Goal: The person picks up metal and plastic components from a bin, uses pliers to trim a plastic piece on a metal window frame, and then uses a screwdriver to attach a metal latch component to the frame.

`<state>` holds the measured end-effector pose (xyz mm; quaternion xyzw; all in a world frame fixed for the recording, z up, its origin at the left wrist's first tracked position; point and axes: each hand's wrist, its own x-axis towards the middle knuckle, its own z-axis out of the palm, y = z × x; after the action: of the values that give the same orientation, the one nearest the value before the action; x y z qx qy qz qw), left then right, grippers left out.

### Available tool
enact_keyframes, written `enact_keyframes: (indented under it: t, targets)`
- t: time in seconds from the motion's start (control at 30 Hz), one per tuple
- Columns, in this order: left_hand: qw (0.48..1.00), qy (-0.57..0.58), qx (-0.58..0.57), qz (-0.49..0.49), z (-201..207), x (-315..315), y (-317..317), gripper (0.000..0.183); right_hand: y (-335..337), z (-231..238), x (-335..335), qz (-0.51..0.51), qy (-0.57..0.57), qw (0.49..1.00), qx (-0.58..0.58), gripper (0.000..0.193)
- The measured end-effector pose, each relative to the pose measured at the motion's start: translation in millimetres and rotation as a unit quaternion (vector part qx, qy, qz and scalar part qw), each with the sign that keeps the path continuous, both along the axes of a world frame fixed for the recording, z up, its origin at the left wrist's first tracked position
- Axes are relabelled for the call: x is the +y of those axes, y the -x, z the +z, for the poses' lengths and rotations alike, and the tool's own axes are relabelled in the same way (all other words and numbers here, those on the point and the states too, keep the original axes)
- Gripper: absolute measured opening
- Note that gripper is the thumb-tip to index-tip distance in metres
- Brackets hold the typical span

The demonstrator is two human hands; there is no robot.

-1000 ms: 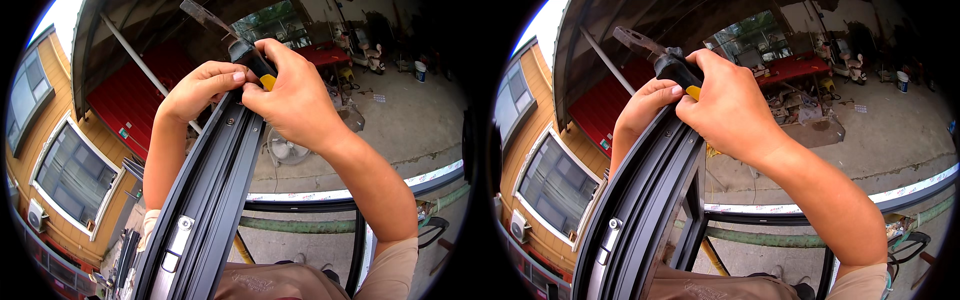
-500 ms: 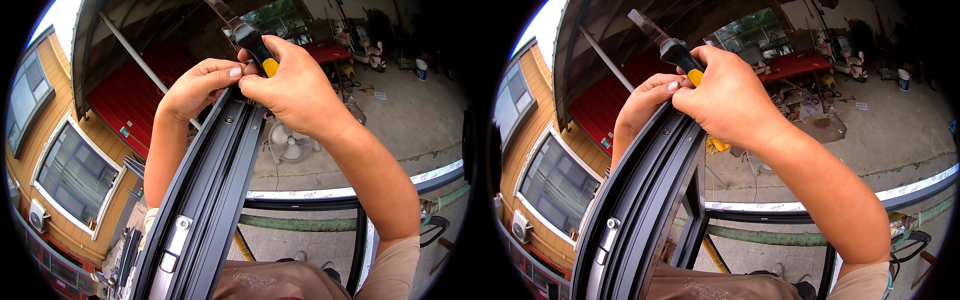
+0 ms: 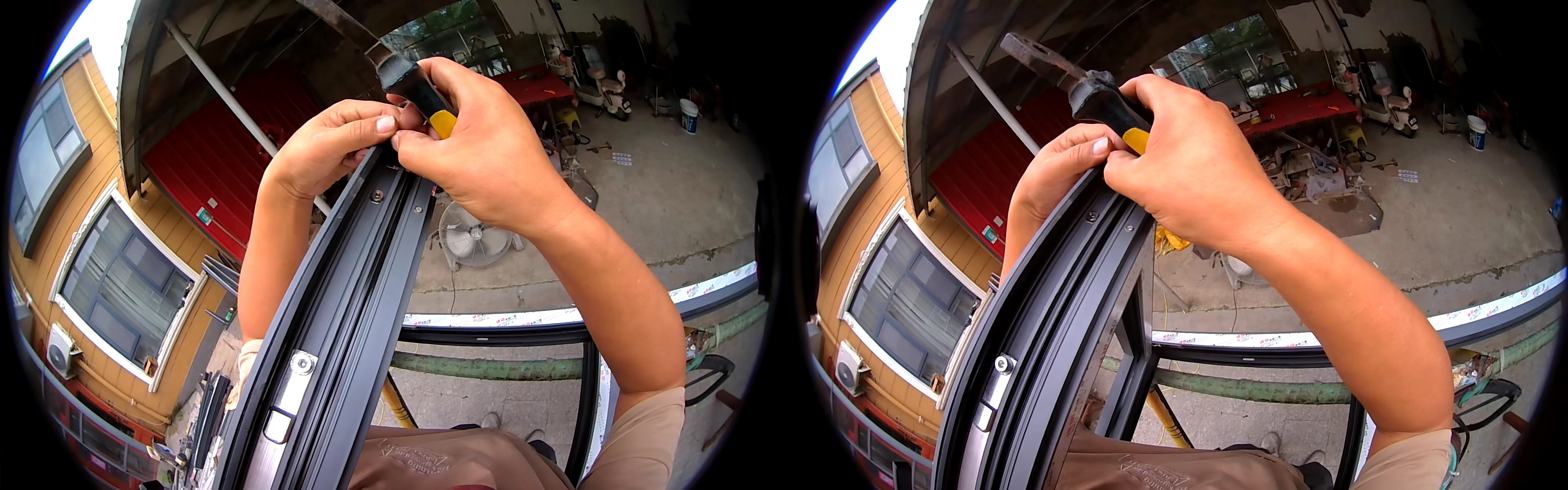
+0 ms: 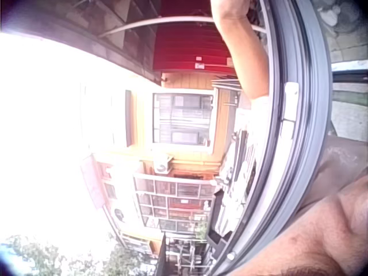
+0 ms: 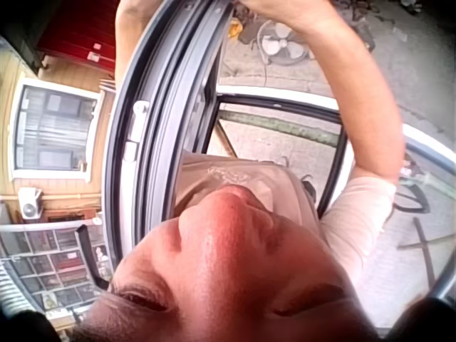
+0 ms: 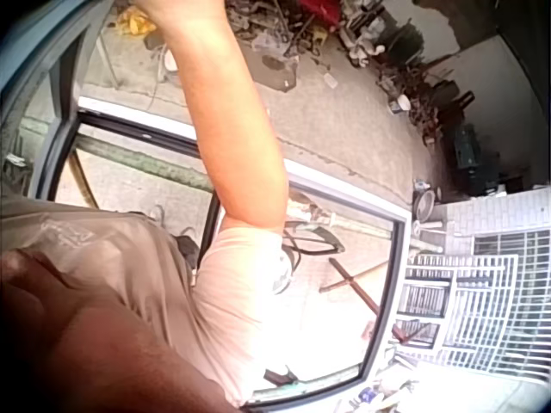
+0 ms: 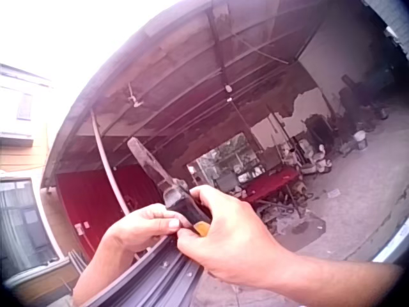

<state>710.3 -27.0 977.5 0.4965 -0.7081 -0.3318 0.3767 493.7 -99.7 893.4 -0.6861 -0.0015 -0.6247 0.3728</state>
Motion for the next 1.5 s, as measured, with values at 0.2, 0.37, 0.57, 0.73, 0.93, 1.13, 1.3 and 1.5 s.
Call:
enact_keyframes:
  t: [0.2,0.37,0.57,0.73,0.93,1.13,1.3,1.5]
  targets:
    - [0.996,0.039,-0.033,-0.075,-6.1,-13.4,-7.1,0.036,29.8,-13.0,0.5,0.034,-0.073,0.997,-0.003,0.029]
    - [0.995,0.030,-0.060,-0.067,-2.3,-8.8,-4.6,0.038,59.6,-49.2,-17.2,-0.237,0.063,0.965,0.096,0.040]
    - [0.999,0.018,0.017,0.045,-12.2,-4.0,7.9,0.038,68.7,-54.3,-13.4,-0.269,0.092,0.950,0.129,0.046]
    - [0.998,-0.002,-0.028,-0.058,-2.3,-12.2,-3.5,0.035,69.4,-51.9,-14.9,-0.263,0.096,0.955,0.094,0.047]
    - [0.997,-0.011,-0.006,-0.083,-6.3,-14.0,-7.2,0.037,70.2,-51.6,-14.6,-0.275,0.114,0.945,0.134,0.047]
    - [0.997,-0.024,-0.006,-0.074,-4.5,-9.1,-3.6,0.038,67.9,-53.6,-15.6,-0.280,0.110,0.942,0.151,0.045]
    - [0.991,-0.027,0.006,-0.127,-5.2,-14.0,-9.5,0.039,67.8,-53.1,-15.8,-0.300,0.119,0.934,0.153,0.045]
    - [0.998,-0.027,0.004,-0.060,-5.5,-11.0,-6.7,0.039,64.1,-50.8,-14.8,-0.258,0.076,0.955,0.125,0.046]
